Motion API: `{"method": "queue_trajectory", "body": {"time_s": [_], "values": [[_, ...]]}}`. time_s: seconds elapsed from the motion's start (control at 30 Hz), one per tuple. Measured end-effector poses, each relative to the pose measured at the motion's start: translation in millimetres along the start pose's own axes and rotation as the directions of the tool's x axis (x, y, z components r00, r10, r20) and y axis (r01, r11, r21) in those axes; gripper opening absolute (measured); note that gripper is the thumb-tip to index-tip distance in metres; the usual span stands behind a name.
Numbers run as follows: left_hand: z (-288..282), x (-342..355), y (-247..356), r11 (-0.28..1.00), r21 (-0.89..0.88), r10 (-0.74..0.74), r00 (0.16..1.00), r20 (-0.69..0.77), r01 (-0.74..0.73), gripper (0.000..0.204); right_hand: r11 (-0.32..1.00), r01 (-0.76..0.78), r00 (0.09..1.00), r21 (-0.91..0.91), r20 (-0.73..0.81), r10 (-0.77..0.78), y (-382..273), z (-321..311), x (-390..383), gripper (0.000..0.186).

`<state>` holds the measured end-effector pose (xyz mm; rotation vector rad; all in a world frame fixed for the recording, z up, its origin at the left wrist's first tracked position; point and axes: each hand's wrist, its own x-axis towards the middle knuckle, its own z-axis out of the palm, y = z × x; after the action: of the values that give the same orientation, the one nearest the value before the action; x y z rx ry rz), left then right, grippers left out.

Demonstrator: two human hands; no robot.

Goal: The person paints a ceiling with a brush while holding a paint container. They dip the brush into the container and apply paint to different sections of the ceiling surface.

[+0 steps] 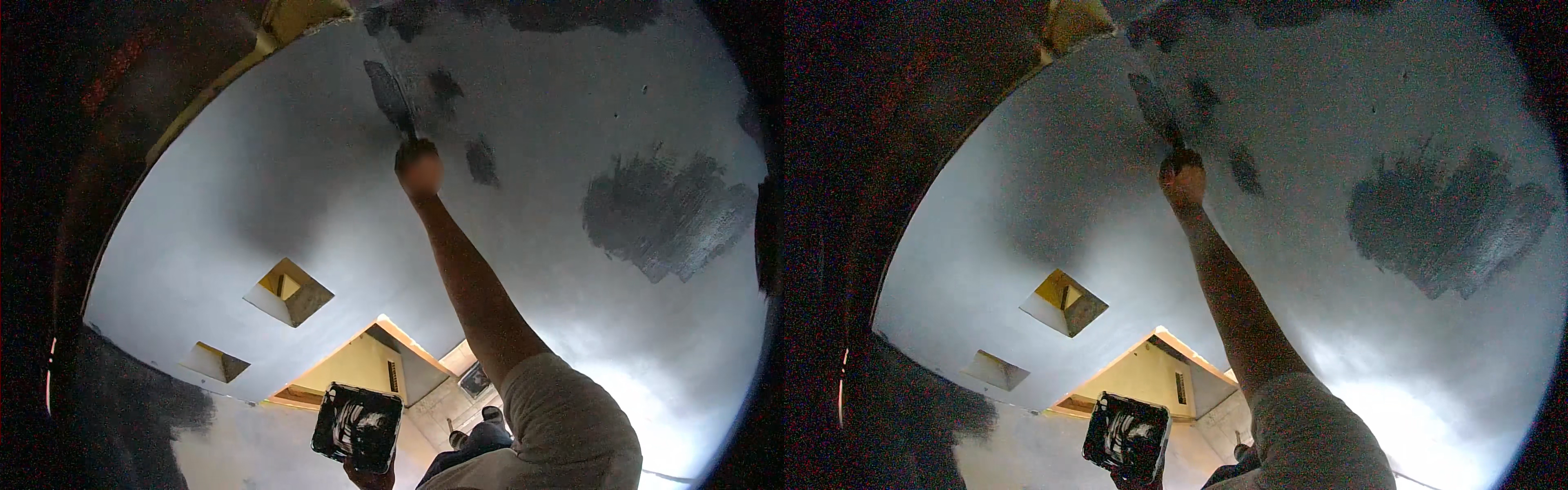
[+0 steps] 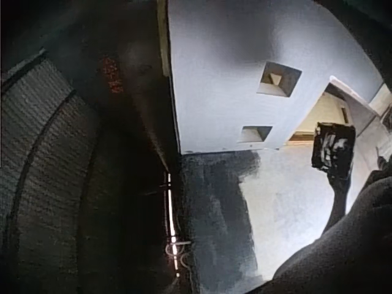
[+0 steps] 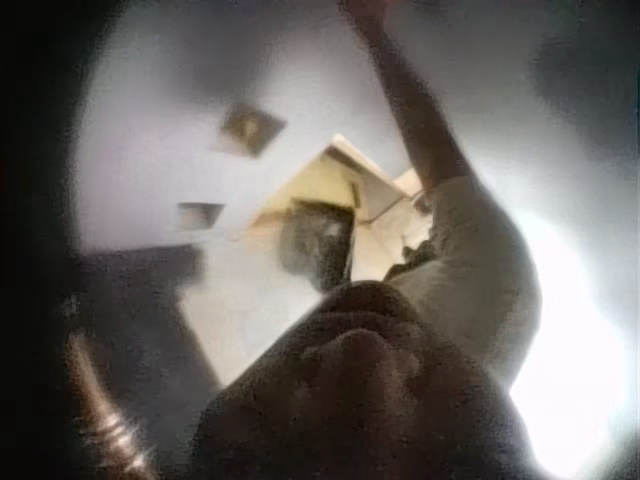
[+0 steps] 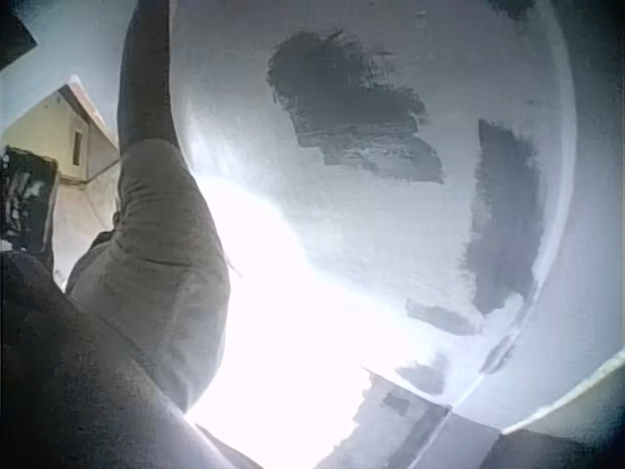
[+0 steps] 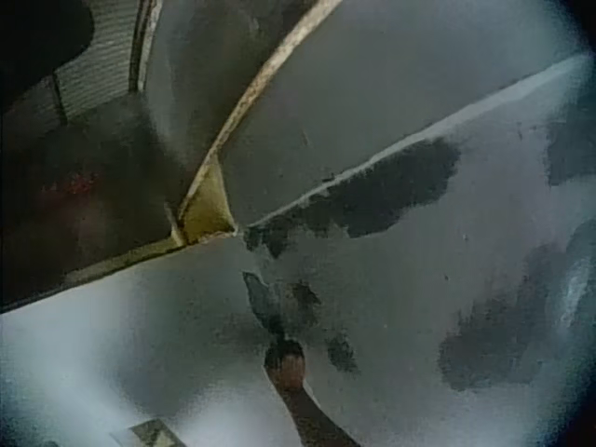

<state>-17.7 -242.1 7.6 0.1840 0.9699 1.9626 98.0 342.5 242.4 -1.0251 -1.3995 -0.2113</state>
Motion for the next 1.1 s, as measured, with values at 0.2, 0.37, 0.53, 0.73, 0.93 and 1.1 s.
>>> {"method": "queue_trajectory", "body": {"time_s": [0.2,0.37,0.53,0.73,0.93,1.1], "values": [[-3,5,4,1.0,-0.007,-0.021,1.0,-0.001,0.021,0.066,0.941,0.262,0.879,0.214,-0.455,-0.141,-26,4,65,0.015],[-6,6,4,0.999,-0.017,-0.028,1.0,-0.001,0.028,0.066,0.972,0.065,0.971,0.226,-0.238,-0.01,-21,10,61,0.017],[-7,7,5,0.999,-0.021,-0.03,1.0,-0.005,0.029,0.066,0.995,0.009,0.97,0.095,-0.242,0.014,-11,-1,-12,0.009],[-6,7,12,1.0,-0.01,-0.028,0.999,-0.027,0.028,0.065,0.955,0.184,0.914,0.231,-0.398,-0.08,-23,14,57,0.01],[-2,4,11,0.991,-0.136,0.0,1.0,0.025,0.003,0.067,0.99,0.008,0.983,0.138,-0.185,0.018,6,4,-37,0.017],[-8,6,16,0.988,0.144,0.053,0.999,-0.01,-0.051,0.071,0.978,-0.142,0.971,0.152,-0.17,0.168,-1,-3,-47,0.016]]}}
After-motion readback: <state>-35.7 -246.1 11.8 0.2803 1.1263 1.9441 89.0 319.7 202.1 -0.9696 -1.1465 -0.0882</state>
